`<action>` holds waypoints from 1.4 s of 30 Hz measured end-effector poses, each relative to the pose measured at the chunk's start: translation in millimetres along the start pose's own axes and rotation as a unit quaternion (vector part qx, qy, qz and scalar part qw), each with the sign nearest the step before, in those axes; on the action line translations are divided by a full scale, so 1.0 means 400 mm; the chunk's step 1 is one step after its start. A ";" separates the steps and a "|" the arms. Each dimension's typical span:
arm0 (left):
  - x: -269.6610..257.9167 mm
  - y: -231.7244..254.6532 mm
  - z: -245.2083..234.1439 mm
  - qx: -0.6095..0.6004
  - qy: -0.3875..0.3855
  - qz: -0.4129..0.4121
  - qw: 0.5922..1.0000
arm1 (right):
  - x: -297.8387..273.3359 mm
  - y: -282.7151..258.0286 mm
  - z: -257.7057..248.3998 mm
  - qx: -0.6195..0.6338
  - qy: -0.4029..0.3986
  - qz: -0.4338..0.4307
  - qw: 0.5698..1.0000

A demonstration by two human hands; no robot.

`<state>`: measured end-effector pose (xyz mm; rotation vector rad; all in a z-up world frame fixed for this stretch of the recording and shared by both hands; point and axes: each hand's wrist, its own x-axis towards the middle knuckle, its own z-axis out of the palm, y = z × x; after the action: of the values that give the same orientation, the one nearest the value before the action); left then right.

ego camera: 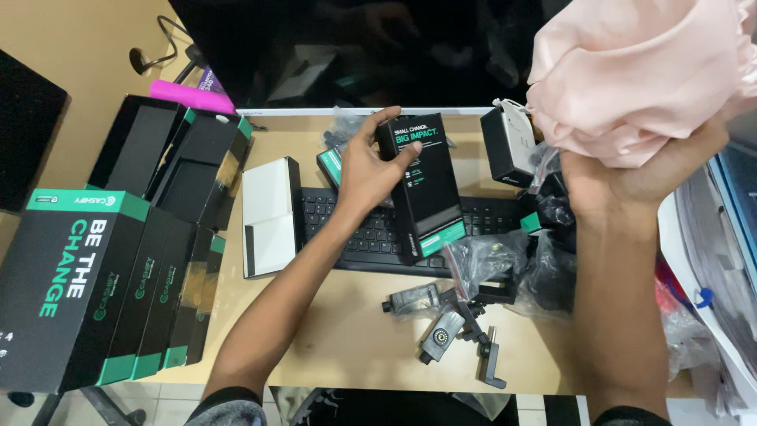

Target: The person wipes down small electronic accessory boxes with a cloth and places them into black packaging boxes on a desk.

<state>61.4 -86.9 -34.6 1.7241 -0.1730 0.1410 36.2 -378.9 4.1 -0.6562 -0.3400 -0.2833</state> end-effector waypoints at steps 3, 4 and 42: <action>-0.006 0.011 -0.040 -0.036 0.013 -0.013 0.999 | 0.002 0.006 0.031 -0.001 0.006 0.003 1.000; -0.010 0.011 -0.049 -0.037 0.014 -0.012 0.999 | 0.003 0.008 0.047 -0.002 0.006 0.004 1.000; 0.016 -0.067 -0.431 0.643 0.115 -0.070 0.754 | -0.022 0.081 0.141 0.032 0.100 0.085 0.991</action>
<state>73.5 87.2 -31.8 3.0677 0.3412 0.4286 27.6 -317.1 24.9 -0.5850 -0.0995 -0.1718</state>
